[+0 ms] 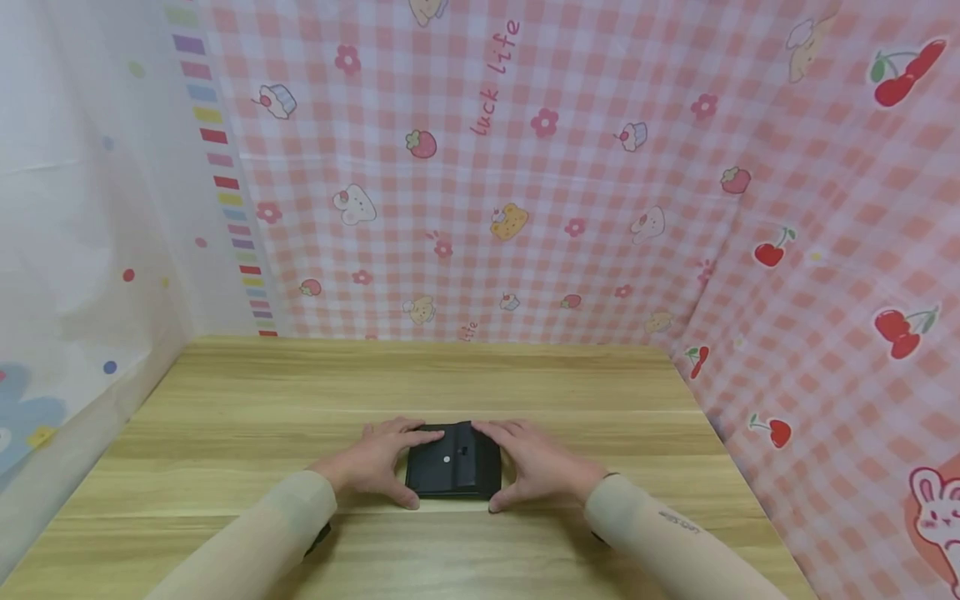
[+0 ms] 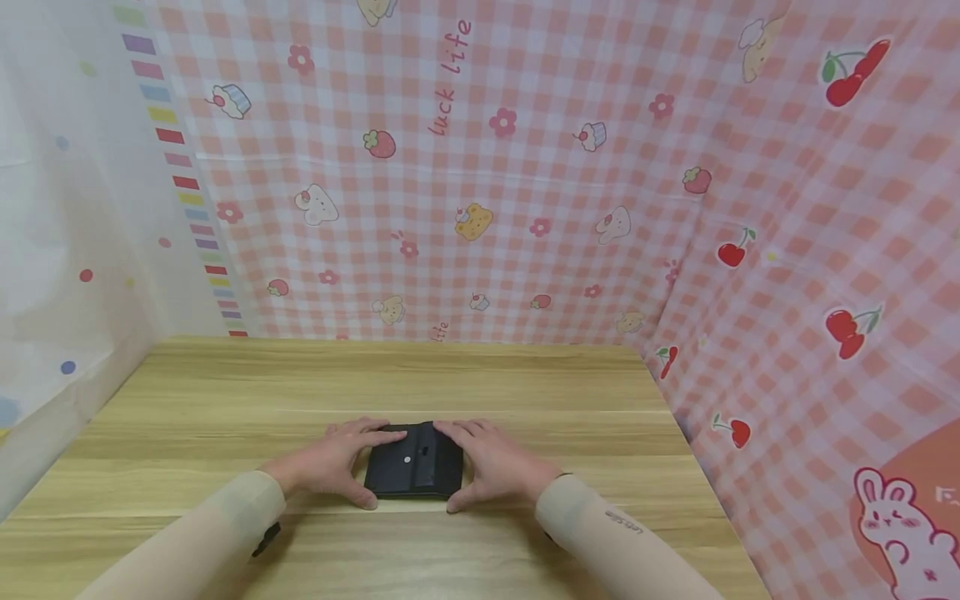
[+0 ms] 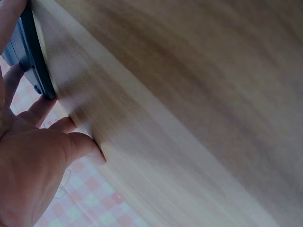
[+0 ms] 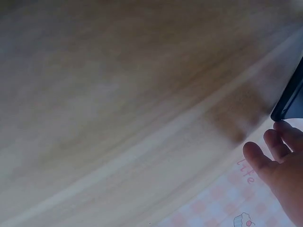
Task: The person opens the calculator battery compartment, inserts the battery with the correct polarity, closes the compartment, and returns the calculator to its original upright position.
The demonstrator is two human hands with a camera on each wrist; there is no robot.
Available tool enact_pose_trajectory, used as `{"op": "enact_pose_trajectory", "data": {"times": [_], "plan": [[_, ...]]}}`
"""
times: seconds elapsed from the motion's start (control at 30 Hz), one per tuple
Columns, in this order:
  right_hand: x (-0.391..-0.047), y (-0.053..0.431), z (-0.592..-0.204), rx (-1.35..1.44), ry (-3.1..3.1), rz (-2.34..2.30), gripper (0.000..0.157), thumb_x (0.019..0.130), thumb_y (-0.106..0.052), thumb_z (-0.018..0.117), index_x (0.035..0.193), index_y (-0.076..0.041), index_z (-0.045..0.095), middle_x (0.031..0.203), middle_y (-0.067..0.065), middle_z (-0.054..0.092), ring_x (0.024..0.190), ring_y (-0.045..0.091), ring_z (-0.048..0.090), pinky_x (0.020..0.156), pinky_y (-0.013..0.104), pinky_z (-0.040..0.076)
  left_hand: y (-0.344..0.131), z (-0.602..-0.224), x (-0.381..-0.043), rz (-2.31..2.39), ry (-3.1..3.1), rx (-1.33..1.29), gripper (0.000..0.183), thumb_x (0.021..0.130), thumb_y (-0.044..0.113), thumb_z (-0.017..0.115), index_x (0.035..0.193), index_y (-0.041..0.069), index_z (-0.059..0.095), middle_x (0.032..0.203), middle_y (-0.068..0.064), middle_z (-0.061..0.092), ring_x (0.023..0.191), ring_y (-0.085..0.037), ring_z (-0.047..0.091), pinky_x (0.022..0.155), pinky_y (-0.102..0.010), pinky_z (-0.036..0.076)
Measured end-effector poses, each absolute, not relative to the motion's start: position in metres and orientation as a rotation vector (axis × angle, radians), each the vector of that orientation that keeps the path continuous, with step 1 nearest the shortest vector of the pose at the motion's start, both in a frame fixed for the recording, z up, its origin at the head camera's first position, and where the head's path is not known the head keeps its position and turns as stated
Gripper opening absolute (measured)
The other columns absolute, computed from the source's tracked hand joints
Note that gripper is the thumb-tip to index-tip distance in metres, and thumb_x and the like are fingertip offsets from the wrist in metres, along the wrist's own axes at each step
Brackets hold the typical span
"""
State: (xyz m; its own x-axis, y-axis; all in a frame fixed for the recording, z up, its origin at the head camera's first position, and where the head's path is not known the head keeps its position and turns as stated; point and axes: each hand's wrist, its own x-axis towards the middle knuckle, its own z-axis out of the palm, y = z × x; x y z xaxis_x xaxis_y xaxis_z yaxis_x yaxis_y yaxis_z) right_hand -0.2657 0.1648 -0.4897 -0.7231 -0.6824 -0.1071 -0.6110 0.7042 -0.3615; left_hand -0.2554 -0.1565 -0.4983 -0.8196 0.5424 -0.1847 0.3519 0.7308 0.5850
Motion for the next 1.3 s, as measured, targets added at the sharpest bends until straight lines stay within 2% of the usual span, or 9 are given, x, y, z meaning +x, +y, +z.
{"op": "enact_pose_trajectory", "data": {"times": [0.3, 0.87, 1.1, 1.3], "plan": [[-0.270, 0.166, -0.491, -1.018, 2.644, -0.428, 0.116, 0.079, -0.064, 0.089, 0.170, -0.043, 0.020, 0.174, 0.011, 0.036, 0.159, 0.038, 0.035, 0.124, 0.065, 0.037, -0.154, -0.497, -0.257, 0.778, 2.595, 0.690, 0.103, 0.074, 0.039, 0.100, 0.162, 0.033, 0.047, 0.175, -0.014, 0.031, 0.163, -0.044, 0.024, 0.123, -0.083, 0.007], [-0.275, 0.163, -0.488, -1.036, 2.609, -0.532, 0.111, 0.077, -0.054, 0.094, 0.167, -0.042, 0.031, 0.165, 0.001, 0.048, 0.153, 0.030, 0.042, 0.123, 0.058, 0.041, -0.157, -0.500, -0.258, 0.785, 2.607, 0.712, 0.101, 0.074, 0.043, 0.099, 0.161, 0.036, 0.049, 0.173, -0.012, 0.034, 0.162, -0.044, 0.025, 0.127, -0.078, 0.009], [-0.273, 0.162, -0.487, -1.062, 2.596, -0.584, 0.110, 0.075, -0.053, 0.095, 0.166, -0.041, 0.034, 0.163, -0.005, 0.050, 0.150, 0.025, 0.045, 0.121, 0.054, 0.043, -0.160, -0.502, -0.256, 0.809, 2.618, 0.758, 0.101, 0.071, 0.045, 0.098, 0.160, 0.036, 0.050, 0.168, -0.014, 0.041, 0.156, -0.045, 0.032, 0.121, -0.073, 0.034], [-0.270, 0.166, -0.478, -0.960, 2.525, -0.767, 0.111, 0.073, -0.045, 0.098, 0.165, -0.040, 0.037, 0.165, -0.002, 0.047, 0.149, 0.029, 0.044, 0.121, 0.057, 0.041, -0.162, -0.495, -0.258, 0.905, 2.618, 0.818, 0.101, 0.069, 0.044, 0.095, 0.160, 0.032, 0.051, 0.166, -0.016, 0.044, 0.151, -0.042, 0.040, 0.116, -0.072, 0.040]]}}
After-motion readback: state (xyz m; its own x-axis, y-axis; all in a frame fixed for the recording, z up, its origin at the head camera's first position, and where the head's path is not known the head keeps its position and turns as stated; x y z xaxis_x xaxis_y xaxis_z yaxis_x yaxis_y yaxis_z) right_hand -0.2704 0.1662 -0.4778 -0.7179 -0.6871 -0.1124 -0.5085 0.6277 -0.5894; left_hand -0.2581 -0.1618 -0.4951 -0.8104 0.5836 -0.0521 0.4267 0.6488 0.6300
